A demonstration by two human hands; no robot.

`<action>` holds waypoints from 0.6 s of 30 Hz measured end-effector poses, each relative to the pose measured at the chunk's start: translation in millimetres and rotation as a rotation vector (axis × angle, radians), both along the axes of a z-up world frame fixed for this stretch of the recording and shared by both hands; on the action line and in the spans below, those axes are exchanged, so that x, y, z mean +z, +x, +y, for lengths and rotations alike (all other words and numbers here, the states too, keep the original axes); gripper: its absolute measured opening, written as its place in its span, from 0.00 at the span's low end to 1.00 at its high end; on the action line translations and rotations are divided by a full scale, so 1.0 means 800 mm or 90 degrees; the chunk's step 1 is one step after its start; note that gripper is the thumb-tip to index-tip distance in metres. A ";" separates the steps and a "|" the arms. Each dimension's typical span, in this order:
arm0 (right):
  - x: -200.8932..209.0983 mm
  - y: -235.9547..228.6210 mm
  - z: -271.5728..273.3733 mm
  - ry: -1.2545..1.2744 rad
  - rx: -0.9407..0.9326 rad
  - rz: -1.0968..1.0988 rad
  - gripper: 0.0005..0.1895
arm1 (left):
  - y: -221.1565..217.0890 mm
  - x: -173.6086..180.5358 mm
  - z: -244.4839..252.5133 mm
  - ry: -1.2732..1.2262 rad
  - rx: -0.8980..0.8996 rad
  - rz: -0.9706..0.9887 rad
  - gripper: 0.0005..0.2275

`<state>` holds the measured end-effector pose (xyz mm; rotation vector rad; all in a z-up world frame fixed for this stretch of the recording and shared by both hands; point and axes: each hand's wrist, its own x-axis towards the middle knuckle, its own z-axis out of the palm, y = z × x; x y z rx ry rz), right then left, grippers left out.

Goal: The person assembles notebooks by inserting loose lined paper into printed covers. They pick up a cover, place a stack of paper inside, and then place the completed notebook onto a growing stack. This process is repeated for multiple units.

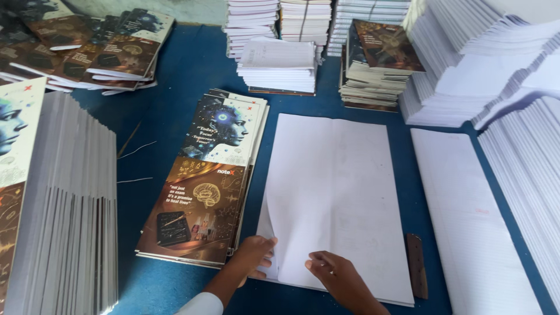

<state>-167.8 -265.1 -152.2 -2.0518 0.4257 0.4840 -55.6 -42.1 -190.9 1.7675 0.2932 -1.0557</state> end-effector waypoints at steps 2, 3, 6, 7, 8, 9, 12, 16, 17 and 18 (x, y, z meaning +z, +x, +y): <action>-0.014 0.012 0.009 0.118 -0.043 0.048 0.28 | -0.002 -0.002 -0.003 0.000 0.003 -0.010 0.27; -0.019 0.016 0.014 0.177 -0.066 0.072 0.28 | -0.003 -0.004 -0.004 0.001 0.004 -0.015 0.27; -0.023 0.020 0.030 0.183 -0.065 0.080 0.30 | -0.007 -0.002 -0.006 -0.004 -0.003 -0.035 0.26; -0.025 0.022 0.034 0.194 -0.075 0.087 0.29 | -0.008 -0.003 -0.007 -0.006 -0.006 -0.043 0.26; -0.025 0.025 0.039 0.207 -0.083 0.096 0.27 | -0.009 -0.002 -0.007 -0.007 -0.006 -0.049 0.26; -0.025 0.027 0.043 0.219 -0.091 0.105 0.26 | -0.010 0.000 -0.008 -0.007 -0.006 -0.055 0.26; -0.031 0.029 0.050 0.275 -0.109 0.079 0.23 | -0.011 0.007 -0.008 -0.013 -0.007 -0.062 0.25; -0.044 0.035 0.051 0.262 -0.105 0.103 0.20 | -0.011 0.017 -0.007 -0.008 -0.009 -0.057 0.24; -0.047 0.036 0.050 0.266 -0.097 0.101 0.20 | -0.011 0.019 -0.008 -0.009 -0.006 -0.053 0.24; -0.049 0.038 0.050 0.270 -0.088 0.099 0.20 | -0.009 0.020 -0.008 -0.009 -0.002 -0.050 0.23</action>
